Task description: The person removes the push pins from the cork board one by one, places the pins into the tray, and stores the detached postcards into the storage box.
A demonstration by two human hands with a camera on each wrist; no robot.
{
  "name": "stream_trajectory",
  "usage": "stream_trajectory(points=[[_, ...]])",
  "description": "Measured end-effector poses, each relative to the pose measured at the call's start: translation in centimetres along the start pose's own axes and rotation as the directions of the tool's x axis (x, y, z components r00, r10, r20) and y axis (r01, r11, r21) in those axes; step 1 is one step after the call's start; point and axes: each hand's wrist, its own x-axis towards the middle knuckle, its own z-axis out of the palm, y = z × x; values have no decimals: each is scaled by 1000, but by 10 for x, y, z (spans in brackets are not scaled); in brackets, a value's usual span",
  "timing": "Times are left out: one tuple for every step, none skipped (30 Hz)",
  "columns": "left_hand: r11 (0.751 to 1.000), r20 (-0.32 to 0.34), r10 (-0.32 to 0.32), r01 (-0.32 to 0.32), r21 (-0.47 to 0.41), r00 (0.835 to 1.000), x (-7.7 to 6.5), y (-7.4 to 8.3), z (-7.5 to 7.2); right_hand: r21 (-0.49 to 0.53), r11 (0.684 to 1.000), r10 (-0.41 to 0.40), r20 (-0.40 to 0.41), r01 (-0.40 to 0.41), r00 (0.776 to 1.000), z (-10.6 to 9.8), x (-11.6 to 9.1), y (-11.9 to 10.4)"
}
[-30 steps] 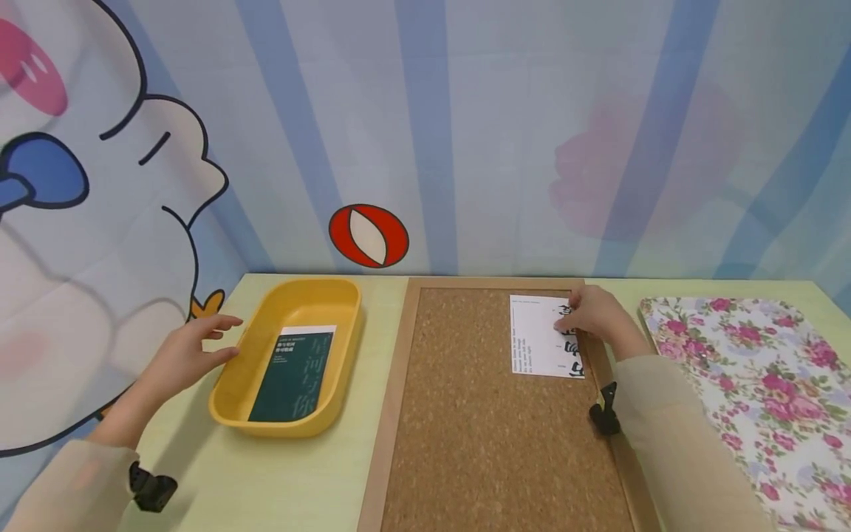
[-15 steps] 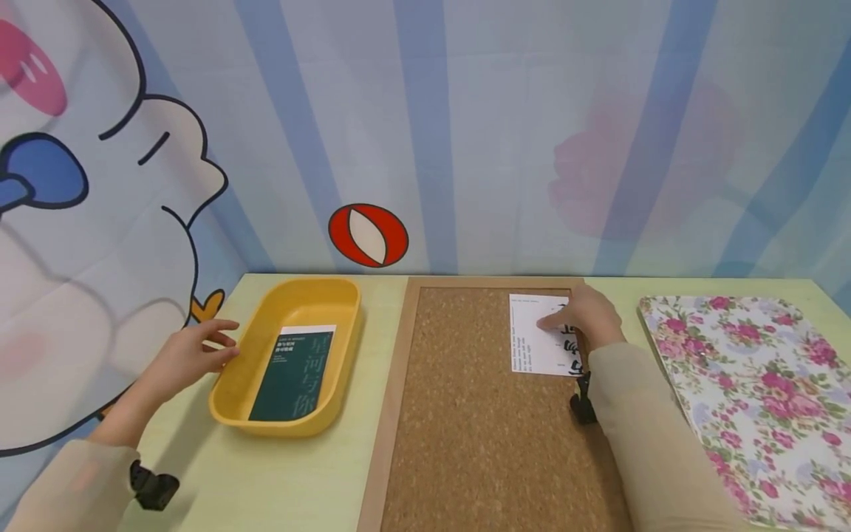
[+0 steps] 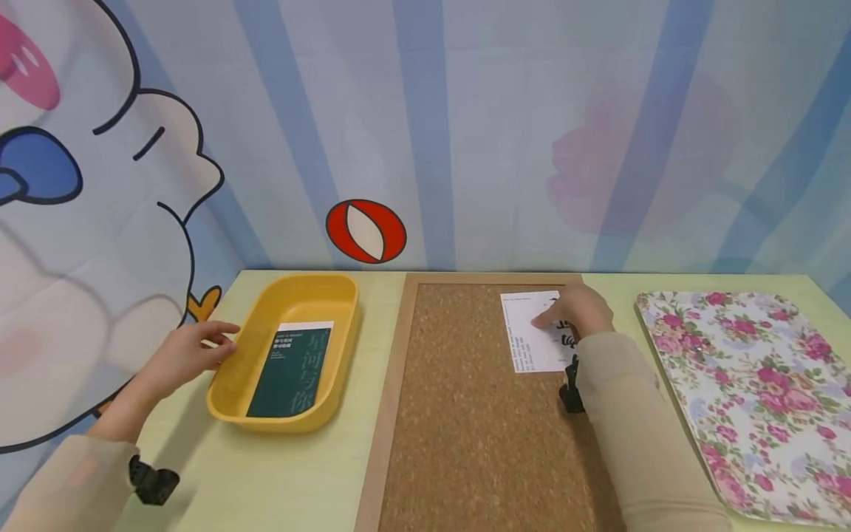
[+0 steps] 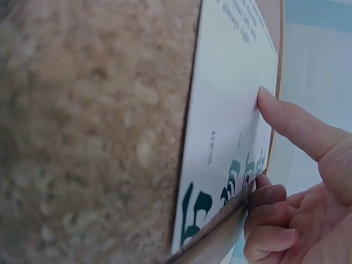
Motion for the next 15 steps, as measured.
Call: stream_trajectory(points=[[1000, 3, -3, 3, -4, 1000, 0, 0, 0, 8, 1000, -4, -1, 4, 1000, 0, 0, 0], [1000, 4, -7, 7, -10, 1000, 0, 1, 0, 26, 1000, -7, -4, 7, 1000, 0, 0, 0], [1000, 6, -9, 9, -17, 1000, 0, 1, -1, 46, 999, -7, -10, 8, 1000, 1, -1, -1], [1000, 7, -9, 9, -25, 1000, 0, 1, -1, 57, 998, -15, -17, 16, 1000, 1, -2, -1], [999, 7, -9, 9, -35, 1000, -1, 1, -1, 69, 997, -24, -24, 26, 999, 1, -3, -1], [999, 7, -7, 7, -47, 1000, -1, 0, -1, 65, 997, -32, -34, 34, 999, 1, -4, -2], [998, 8, -6, 7, -61, 1000, -1, 0, -1, 61, 997, -35, -44, 38, 998, 1, -6, -3], [997, 8, -7, 7, -74, 1000, -1, -1, -1, 61, 997, -35, -52, 38, 998, 2, -7, -3], [996, 9, -9, 10, -86, 1000, -2, -2, 0, 53, 998, -33, -61, 36, 998, 2, -9, -4], [995, 8, -15, 15, -97, 1000, -2, -3, 0, 44, 998, -32, -66, 35, 997, 2, -10, -5], [993, 9, -22, 23, -112, 1000, -2, -4, 1, 36, 999, -29, -70, 32, 997, 2, -11, -5], [992, 10, -29, 30, -125, 1000, -2, -5, 2, 22, 999, -25, -76, 26, 997, 2, -11, -6], [990, 11, -35, 36, -137, 999, -3, -6, 3, 13, 1000, -22, -78, 23, 997, 2, -12, -6], [988, 11, -41, 43, -149, 999, -3, -6, 3, 12, 1000, -19, -77, 20, 997, 2, -12, -6], [986, 10, -45, 46, -160, 999, -3, -7, 4, 14, 1000, -14, -74, 15, 997, 2, -11, -6]])
